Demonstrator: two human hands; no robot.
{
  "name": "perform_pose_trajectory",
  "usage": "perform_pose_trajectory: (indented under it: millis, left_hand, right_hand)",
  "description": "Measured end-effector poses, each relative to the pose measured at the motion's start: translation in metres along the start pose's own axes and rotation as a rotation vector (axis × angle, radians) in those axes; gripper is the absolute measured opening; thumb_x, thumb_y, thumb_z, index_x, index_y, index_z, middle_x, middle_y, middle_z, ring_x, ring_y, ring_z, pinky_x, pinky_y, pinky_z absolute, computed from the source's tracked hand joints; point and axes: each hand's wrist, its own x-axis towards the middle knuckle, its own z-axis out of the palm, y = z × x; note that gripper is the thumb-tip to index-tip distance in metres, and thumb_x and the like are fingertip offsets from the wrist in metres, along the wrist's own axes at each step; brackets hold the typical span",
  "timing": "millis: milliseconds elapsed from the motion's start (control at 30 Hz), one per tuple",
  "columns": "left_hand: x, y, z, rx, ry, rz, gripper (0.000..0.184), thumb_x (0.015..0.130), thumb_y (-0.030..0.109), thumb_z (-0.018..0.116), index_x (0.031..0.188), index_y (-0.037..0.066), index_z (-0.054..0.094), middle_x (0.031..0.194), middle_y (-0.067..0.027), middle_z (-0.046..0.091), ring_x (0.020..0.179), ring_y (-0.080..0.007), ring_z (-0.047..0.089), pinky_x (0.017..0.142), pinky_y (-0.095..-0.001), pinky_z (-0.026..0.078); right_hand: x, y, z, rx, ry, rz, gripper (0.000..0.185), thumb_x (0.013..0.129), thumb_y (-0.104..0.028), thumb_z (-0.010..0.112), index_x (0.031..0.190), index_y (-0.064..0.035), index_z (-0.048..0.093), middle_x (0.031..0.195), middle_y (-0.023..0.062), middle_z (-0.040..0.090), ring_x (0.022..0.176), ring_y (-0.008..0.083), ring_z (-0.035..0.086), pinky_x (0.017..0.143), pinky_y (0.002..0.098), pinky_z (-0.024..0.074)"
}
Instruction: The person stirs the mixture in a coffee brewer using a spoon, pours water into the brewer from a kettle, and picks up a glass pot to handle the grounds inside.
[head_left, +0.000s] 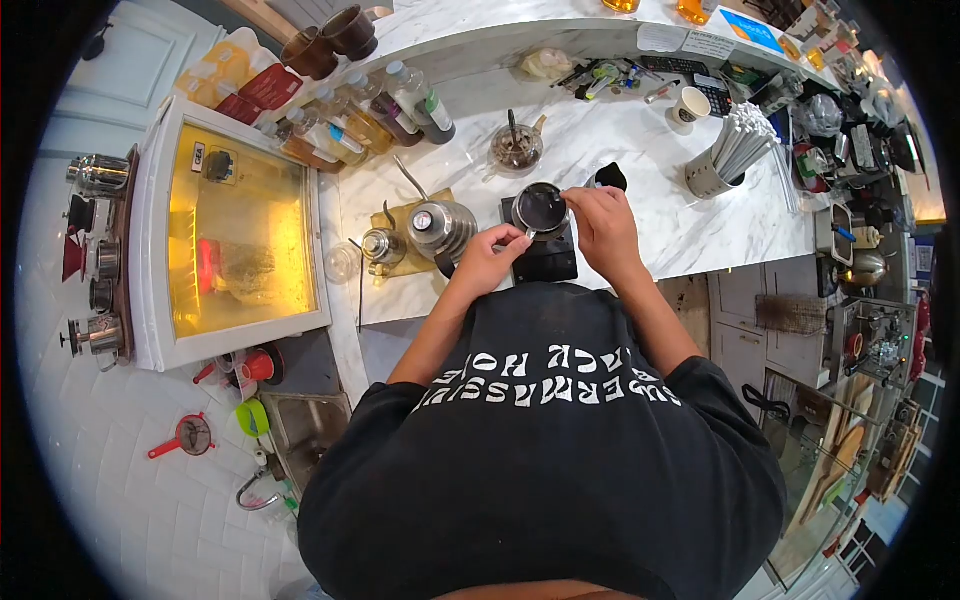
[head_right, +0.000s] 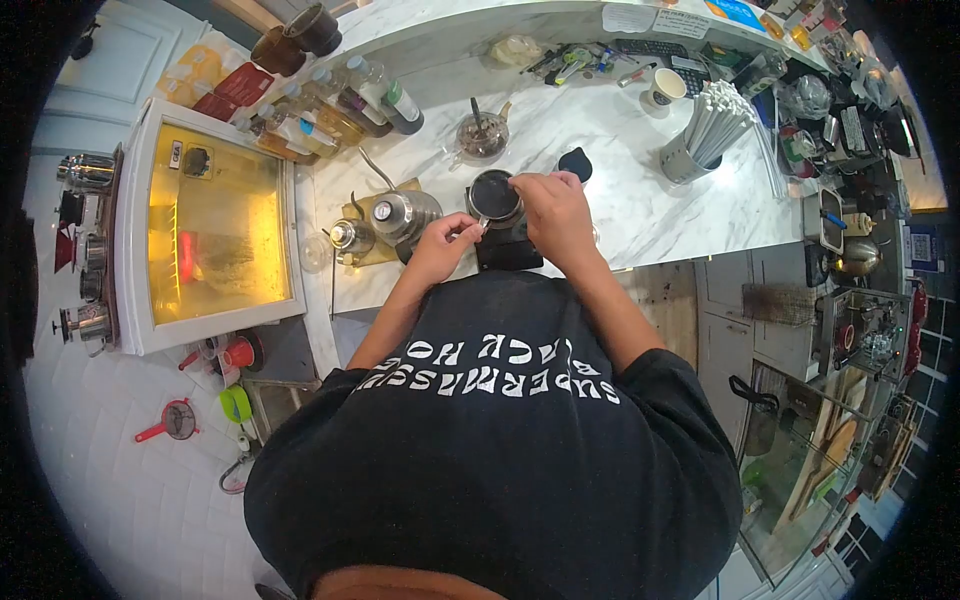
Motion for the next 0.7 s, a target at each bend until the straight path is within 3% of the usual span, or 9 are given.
perform_pose_trajectory:
  millis: [700]
  left_hand:
    - [0.0001,0.0052,-0.0016,0.069,-0.028,0.014,0.022,0.103,0.022,0.068,0.107,0.002,0.072,0.093,-0.0027,0.072,0.088,-0.0103,0.066,0.079,-0.0283,0.052]
  right_hand:
    - [0.0008,-0.0072,-0.0005,-0.033,-0.004,0.015,0.022,0.089,0.002,0.066,0.108,-0.0065,0.069,0.1,0.0074,0.074,0.091,0.0272,0.068,0.089,0.041,0.0458]
